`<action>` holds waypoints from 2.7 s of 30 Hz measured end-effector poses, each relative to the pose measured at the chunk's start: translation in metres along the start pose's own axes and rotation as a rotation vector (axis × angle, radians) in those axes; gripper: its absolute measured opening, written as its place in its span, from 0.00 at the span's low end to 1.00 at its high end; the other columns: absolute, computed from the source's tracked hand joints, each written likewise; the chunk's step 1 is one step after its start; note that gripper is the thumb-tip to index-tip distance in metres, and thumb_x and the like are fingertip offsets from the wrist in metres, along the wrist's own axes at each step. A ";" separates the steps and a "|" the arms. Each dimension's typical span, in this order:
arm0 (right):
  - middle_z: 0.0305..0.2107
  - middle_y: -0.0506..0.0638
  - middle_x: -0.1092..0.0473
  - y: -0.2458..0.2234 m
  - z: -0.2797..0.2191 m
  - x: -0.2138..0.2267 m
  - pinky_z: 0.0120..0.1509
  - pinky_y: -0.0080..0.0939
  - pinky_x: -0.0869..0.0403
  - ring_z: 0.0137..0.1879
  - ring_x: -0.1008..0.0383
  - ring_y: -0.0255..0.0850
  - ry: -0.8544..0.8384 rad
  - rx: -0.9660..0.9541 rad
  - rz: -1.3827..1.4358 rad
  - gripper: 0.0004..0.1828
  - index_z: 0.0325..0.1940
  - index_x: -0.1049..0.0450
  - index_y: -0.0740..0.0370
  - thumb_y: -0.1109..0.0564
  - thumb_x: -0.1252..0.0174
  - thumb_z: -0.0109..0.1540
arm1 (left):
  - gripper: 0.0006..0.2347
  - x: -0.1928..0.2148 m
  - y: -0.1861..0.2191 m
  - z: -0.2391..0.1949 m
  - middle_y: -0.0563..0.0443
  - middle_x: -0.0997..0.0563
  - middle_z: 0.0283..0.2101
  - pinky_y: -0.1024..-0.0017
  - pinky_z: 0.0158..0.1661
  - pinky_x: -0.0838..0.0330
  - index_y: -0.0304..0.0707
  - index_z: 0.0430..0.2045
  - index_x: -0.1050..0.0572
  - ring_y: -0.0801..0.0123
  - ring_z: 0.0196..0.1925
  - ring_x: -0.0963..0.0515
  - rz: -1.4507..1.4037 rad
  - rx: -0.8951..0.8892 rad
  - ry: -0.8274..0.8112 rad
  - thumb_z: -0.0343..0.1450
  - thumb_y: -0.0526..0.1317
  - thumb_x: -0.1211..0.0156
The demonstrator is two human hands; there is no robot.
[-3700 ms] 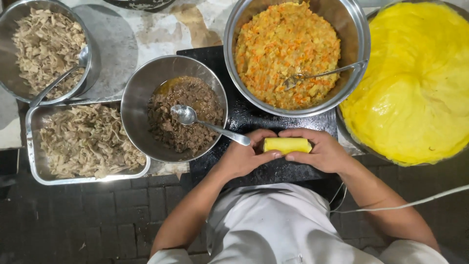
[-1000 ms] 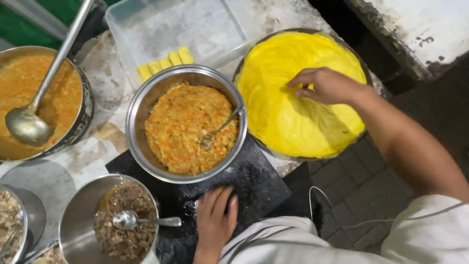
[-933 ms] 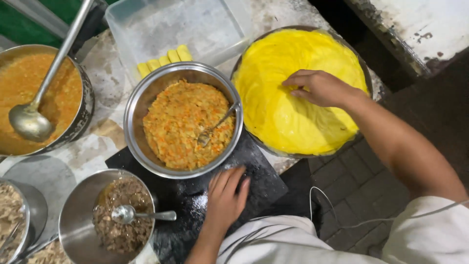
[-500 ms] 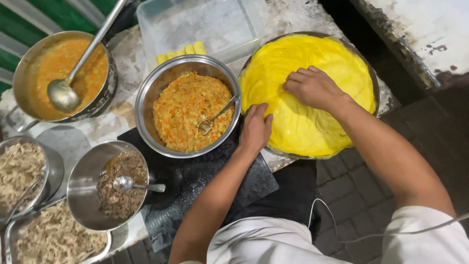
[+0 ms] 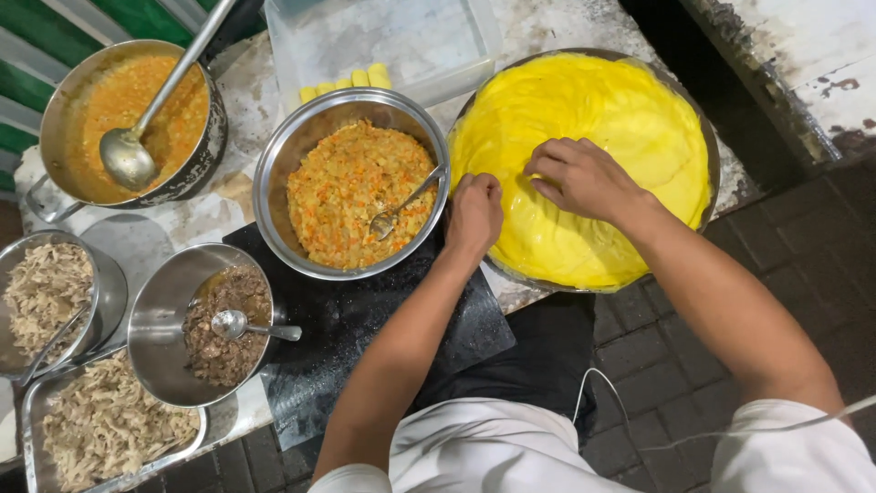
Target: The person assembles spring rolls by placing a yellow wrapper on a cutting board, adding a vegetable mixture and a meat mixture, then rolling the wrapper tightly. The finished rolls are placed in a plastic container. The process is repeated multiple times.
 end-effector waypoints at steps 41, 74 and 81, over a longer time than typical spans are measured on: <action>0.29 0.44 0.33 -0.103 0.005 -0.043 0.41 0.43 0.36 0.35 0.27 0.43 -0.092 -0.587 -0.120 0.10 0.39 0.25 0.52 0.46 0.41 0.61 | 0.05 0.001 -0.052 -0.030 0.46 0.25 0.31 0.66 0.40 0.25 0.37 0.34 0.23 0.55 0.40 0.20 -0.090 -0.100 0.002 0.68 0.35 0.41; 0.29 0.53 0.29 -0.098 -0.028 -0.003 0.38 0.48 0.28 0.33 0.27 0.48 0.029 -0.576 0.369 0.07 0.42 0.23 0.60 0.56 0.36 0.61 | 0.07 0.016 -0.021 -0.041 0.45 0.20 0.33 0.65 0.38 0.25 0.38 0.32 0.20 0.57 0.40 0.18 -0.320 0.013 -0.100 0.69 0.41 0.42; 0.32 0.54 0.28 -0.123 -0.022 0.004 0.43 0.50 0.31 0.35 0.27 0.49 -0.022 -0.572 0.349 0.20 0.48 0.26 0.64 0.54 0.31 0.56 | 0.06 0.027 -0.006 -0.039 0.44 0.17 0.32 0.63 0.37 0.25 0.40 0.34 0.21 0.58 0.38 0.17 -0.379 -0.012 -0.186 0.71 0.39 0.44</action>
Point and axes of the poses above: each hand's wrist, its own z-axis towards the middle knuckle, its own x-axis out of the back of the hand, y = z × x, the point moved 1 cm from there along z, towards the middle knuckle
